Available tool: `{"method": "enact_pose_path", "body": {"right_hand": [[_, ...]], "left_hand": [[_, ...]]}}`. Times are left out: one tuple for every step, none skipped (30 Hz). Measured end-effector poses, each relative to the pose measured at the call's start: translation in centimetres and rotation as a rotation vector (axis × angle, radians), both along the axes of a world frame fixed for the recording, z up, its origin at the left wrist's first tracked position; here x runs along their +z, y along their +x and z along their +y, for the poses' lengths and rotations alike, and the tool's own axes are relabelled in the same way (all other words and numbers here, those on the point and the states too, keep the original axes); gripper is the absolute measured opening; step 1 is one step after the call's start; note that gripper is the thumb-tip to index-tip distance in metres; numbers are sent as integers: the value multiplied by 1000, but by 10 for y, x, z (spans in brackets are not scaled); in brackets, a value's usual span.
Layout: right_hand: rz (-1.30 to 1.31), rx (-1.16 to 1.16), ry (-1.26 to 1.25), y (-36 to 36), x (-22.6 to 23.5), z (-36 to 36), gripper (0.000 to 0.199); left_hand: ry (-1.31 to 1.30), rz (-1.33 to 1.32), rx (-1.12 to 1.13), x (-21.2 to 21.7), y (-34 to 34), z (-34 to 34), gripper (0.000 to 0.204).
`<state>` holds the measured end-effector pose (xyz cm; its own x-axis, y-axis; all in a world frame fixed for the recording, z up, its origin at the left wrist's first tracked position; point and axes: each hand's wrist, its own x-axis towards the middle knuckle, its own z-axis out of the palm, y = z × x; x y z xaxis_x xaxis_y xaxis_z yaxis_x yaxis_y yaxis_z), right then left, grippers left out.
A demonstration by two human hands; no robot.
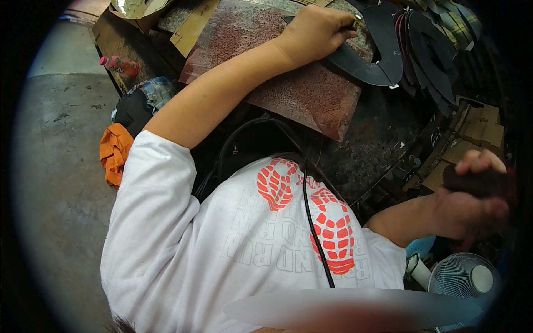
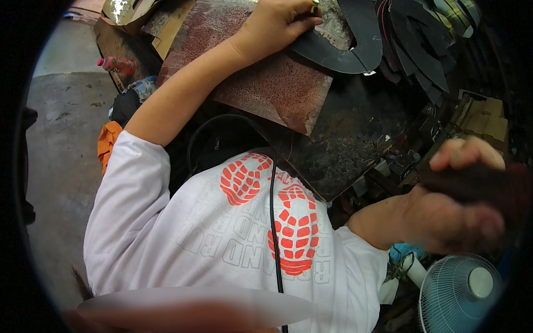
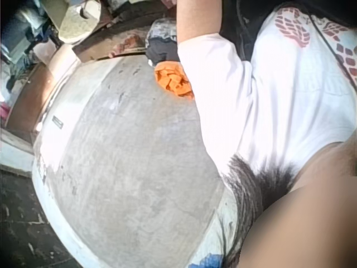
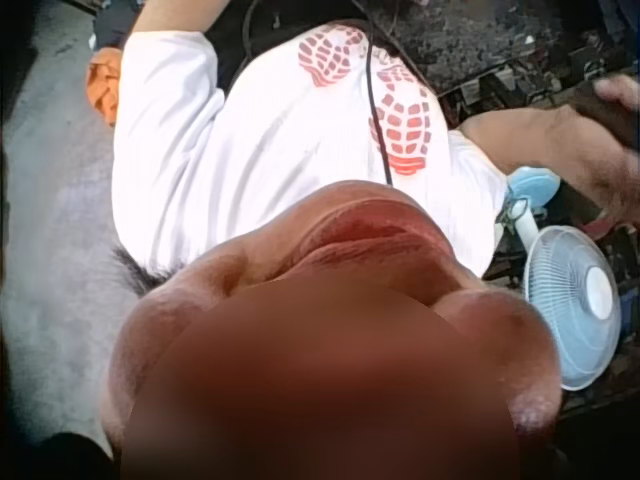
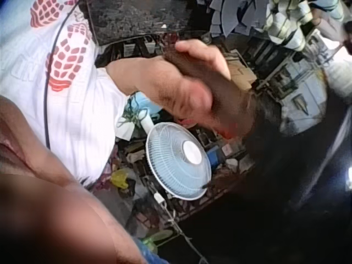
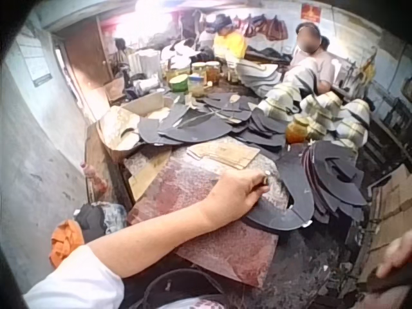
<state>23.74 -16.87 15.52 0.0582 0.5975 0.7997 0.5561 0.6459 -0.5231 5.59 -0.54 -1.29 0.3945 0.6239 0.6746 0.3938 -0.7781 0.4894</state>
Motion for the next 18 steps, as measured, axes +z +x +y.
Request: {"method": "enact_pose_path", "body": {"right_hand": [[16, 48, -39, -1, -8, 2, 47], [23, 86, -140, 4, -20, 1, 40], [16, 4, -418, 5, -45, 4, 38], [-18, -71, -586, 9, -71, 4, 42], [-6, -45, -706, 20, -92, 1, 50], [-3, -123, -733, 33, -107, -2, 49], [-86, -260, -724, 41, -118, -5, 48], [-181, -287, -655, 45, -128, -8, 48], [-190, -303, -739, 46, -134, -10, 48], [-209, -270, -716, 45, -134, -12, 48], [-323, -281, -740, 42, -132, -13, 49], [-362, -244, -681, 37, -128, -13, 50], [-339, -356, -751, 33, -124, -14, 51], [-332, -298, -841, 28, -122, -14, 51], [-313, -385, -854, 27, -122, -15, 52], [-309, -390, -878, 27, -124, -16, 52], [-307, -392, -881, 30, -129, -17, 52], [-305, -393, -883, 35, -136, -19, 52]], "left_hand": [[57, -17, 13, -3, 5, -1, 12], [115, -34, 26, -5, 9, -2, 11], [164, -35, -2, -6, 11, 0, 12], [186, -25, 3, -8, 13, -1, 13], [209, -14, 6, -9, 14, 0, 13], [229, -3, 7, -10, 14, -2, 13], [182, -11, 50, -9, 14, 0, 13], [119, -17, 88, -10, 12, -3, 13], [66, -21, 123, -10, 10, -3, 13], [-160, -147, 69, -9, 7, -3, 13], [-389, -276, 16, -8, 3, -4, 13], [-614, -404, -37, -7, -1, -3, 14], [-844, -588, -61, -5, 1, 1, 14], [-831, -541, -61, -4, -1, 1, 15], [-819, -493, -62, -3, -2, 1, 15], [-809, -445, -66, -2, -2, 0, 16], [-739, -404, -66, -1, -3, -1, 14], [-723, -391, -58, 0, -3, -2, 14]]}}
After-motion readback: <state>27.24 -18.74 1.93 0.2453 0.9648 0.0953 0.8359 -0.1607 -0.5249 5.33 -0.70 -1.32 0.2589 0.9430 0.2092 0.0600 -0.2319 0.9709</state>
